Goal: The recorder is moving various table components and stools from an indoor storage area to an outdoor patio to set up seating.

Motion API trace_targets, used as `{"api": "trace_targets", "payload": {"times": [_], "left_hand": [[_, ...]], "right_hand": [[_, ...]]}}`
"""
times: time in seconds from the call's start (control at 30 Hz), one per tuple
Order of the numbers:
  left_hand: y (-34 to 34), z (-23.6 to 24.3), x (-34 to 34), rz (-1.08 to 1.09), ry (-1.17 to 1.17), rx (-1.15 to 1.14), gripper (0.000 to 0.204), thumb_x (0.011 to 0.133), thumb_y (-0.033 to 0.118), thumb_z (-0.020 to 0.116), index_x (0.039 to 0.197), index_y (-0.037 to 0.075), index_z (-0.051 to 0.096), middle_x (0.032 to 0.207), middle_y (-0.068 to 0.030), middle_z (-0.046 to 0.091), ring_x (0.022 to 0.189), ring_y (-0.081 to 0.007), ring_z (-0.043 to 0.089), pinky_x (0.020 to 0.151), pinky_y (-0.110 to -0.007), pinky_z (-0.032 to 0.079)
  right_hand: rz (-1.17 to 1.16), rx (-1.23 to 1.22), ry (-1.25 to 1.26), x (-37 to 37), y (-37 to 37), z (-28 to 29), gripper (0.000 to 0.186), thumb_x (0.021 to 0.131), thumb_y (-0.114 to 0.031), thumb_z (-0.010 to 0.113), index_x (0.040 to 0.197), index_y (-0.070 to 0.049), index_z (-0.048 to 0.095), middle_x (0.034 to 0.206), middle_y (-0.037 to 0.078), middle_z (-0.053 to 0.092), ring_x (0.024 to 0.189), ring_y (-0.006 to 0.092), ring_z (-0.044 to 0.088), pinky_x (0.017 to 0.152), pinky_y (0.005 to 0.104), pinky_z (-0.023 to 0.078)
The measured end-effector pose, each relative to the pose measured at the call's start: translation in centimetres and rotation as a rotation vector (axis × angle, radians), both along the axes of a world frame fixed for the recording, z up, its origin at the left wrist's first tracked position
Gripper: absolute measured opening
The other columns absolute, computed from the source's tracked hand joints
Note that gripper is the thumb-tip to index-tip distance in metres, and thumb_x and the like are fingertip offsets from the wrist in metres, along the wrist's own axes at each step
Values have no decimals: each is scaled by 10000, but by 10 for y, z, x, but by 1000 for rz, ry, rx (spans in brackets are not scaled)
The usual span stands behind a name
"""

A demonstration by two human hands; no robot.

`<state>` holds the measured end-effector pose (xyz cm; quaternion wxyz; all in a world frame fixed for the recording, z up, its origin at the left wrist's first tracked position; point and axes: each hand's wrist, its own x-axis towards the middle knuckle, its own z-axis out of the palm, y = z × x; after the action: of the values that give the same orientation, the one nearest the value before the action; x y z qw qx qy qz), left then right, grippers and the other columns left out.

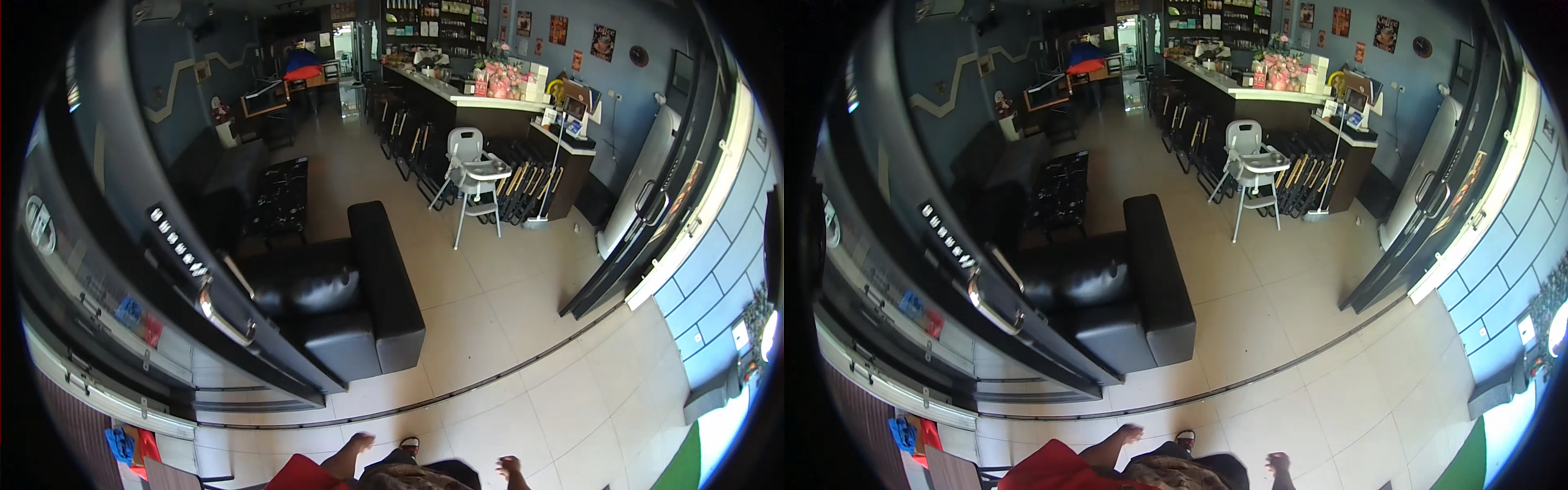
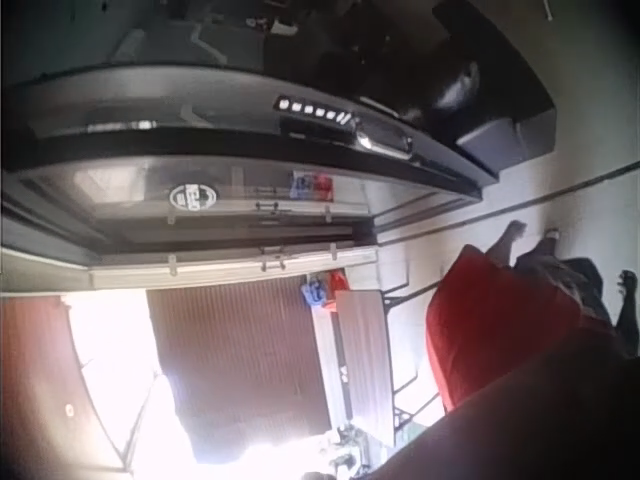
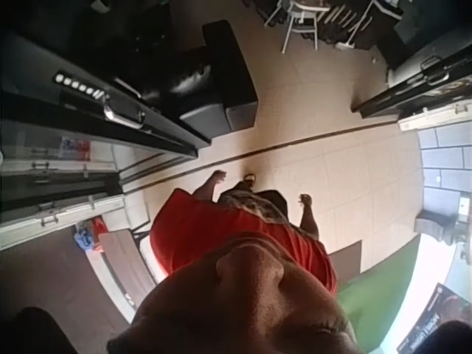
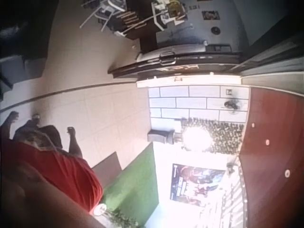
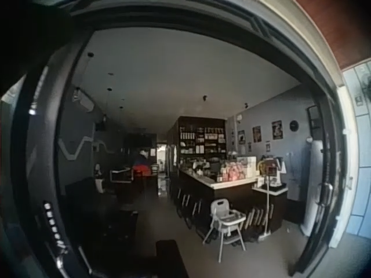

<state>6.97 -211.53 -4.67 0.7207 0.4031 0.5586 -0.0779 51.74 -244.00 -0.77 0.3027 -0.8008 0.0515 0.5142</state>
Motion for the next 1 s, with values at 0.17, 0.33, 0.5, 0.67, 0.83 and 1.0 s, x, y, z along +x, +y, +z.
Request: {"api": "trace_targets", "payload": {"times": [0.17,0.33,0.5,0.67,0.83,1.0], "left_hand": [[107,79,193,-144,-93,171,406,892,432,534,1159,126,541,1108,-23,608,1023,-159,578,814,-380,452],[186,96,295,-49,-86,152,415,890,446,511,1163,136,551,1114,-24,612,1006,-163,583,827,-394,443],[233,64,323,-84,145,-12,447,884,484,493,1209,179,524,1206,-45,575,1032,-198,580,860,-427,438],[315,96,365,-92,196,56,427,894,501,488,1173,183,542,1113,-8,611,996,-183,589,867,-410,446],[425,127,420,472,3,90,400,905,476,503,1169,178,544,1090,-1,622,962,-150,595,807,-376,462],[555,98,442,582,16,102,353,915,405,502,1142,143,570,1072,-11,626,867,-139,610,776,-363,473]], "right_hand": [[-298,187,39,67,-28,-34,505,819,-399,652,1235,-155,502,1122,84,610,914,226,602,682,444,504],[-237,298,169,179,92,-11,396,825,-367,594,1132,-131,516,1017,88,596,825,239,589,606,431,472],[-101,395,331,334,248,26,286,831,-328,522,1003,-100,534,886,94,580,713,256,572,510,415,432],[24,459,553,439,409,11,244,837,-288,450,875,-70,552,756,99,563,601,272,555,414,398,392],[-39,573,182,552,656,-17,204,869,-206,492,1007,-78,569,858,84,623,600,224,583,428,328,424],[347,781,-186,457,927,151,269,903,-284,526,1058,-66,546,910,82,638,678,175,611,548,274,464]]}}
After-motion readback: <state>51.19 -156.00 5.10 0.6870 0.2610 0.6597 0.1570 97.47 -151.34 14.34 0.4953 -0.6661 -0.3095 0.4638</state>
